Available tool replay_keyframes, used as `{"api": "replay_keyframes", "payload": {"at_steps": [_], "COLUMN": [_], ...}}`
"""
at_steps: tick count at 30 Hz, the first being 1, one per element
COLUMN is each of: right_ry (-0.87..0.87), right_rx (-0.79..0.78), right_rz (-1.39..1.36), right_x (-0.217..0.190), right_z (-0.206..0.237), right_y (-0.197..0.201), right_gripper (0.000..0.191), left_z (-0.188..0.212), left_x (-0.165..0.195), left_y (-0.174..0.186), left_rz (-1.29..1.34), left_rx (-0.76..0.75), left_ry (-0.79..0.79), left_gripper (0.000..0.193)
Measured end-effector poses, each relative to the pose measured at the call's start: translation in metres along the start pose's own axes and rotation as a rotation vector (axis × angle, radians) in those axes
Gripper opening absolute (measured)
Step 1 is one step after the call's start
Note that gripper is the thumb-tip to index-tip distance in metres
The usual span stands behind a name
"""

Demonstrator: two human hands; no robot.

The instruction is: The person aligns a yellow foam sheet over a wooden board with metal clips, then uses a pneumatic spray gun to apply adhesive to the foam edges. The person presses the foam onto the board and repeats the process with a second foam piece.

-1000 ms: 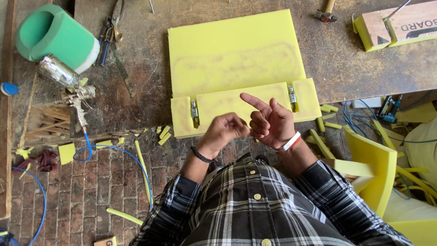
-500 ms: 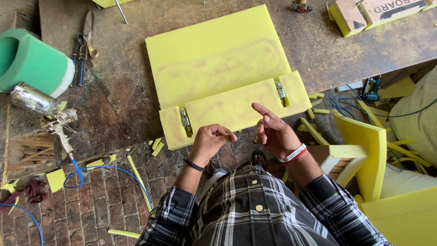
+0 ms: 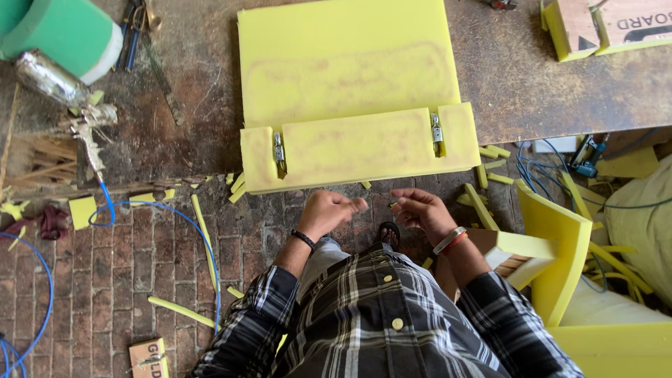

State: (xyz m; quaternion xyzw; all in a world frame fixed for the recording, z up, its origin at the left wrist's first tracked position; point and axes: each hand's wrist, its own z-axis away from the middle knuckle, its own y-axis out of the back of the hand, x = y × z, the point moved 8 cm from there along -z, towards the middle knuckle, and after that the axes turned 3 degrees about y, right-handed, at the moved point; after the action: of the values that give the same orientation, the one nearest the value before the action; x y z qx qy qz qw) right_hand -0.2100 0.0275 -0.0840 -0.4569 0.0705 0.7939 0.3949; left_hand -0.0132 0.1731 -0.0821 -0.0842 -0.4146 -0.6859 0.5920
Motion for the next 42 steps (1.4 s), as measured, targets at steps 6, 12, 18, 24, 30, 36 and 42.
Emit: {"api": "replay_keyframes", "payload": {"at_steps": [6, 12, 18, 24, 30, 36, 42], "right_ry": [0.091, 0.289, 0.614, 0.440, 0.525, 0.495, 0.427], "right_rx": [0.267, 0.258, 0.340, 0.278, 0.230, 0.144, 0.040], "right_rz": [0.169, 0.248, 0.115, 0.112, -0.109, -0.357, -0.440], "right_x": [0.039, 0.013, -0.016, -0.010, -0.035, -0.068, -0.080], "right_z": [-0.041, -0.079, -0.080, -0.089, -0.066, -0.065, -0.056], "right_y": [0.061, 0.048, 0.041, 0.060, 0.083, 0.078, 0.068], "right_gripper": [0.061, 0.094, 0.089, 0.077, 0.081, 0.100, 0.114], "left_z": [-0.028, -0.055, -0.082, -0.075, -0.050, -0.043, -0.047], "left_x": [-0.109, -0.120, -0.107, -0.111, -0.099, -0.119, -0.108], "left_y": [-0.029, 0.027, 0.040, 0.052, 0.080, 0.141, 0.168], "left_rz": [0.584, 0.802, 0.954, 0.796, 0.958, 1.100, 1.024], "left_rx": [0.075, 0.462, 0.386, 0.323, 0.329, 0.480, 0.426], "left_ry": [0.176, 0.019, -0.108, -0.228, -0.442, -0.288, -0.158], "left_gripper": [0.048, 0.077, 0.042, 0.045, 0.072, 0.102, 0.118]}}
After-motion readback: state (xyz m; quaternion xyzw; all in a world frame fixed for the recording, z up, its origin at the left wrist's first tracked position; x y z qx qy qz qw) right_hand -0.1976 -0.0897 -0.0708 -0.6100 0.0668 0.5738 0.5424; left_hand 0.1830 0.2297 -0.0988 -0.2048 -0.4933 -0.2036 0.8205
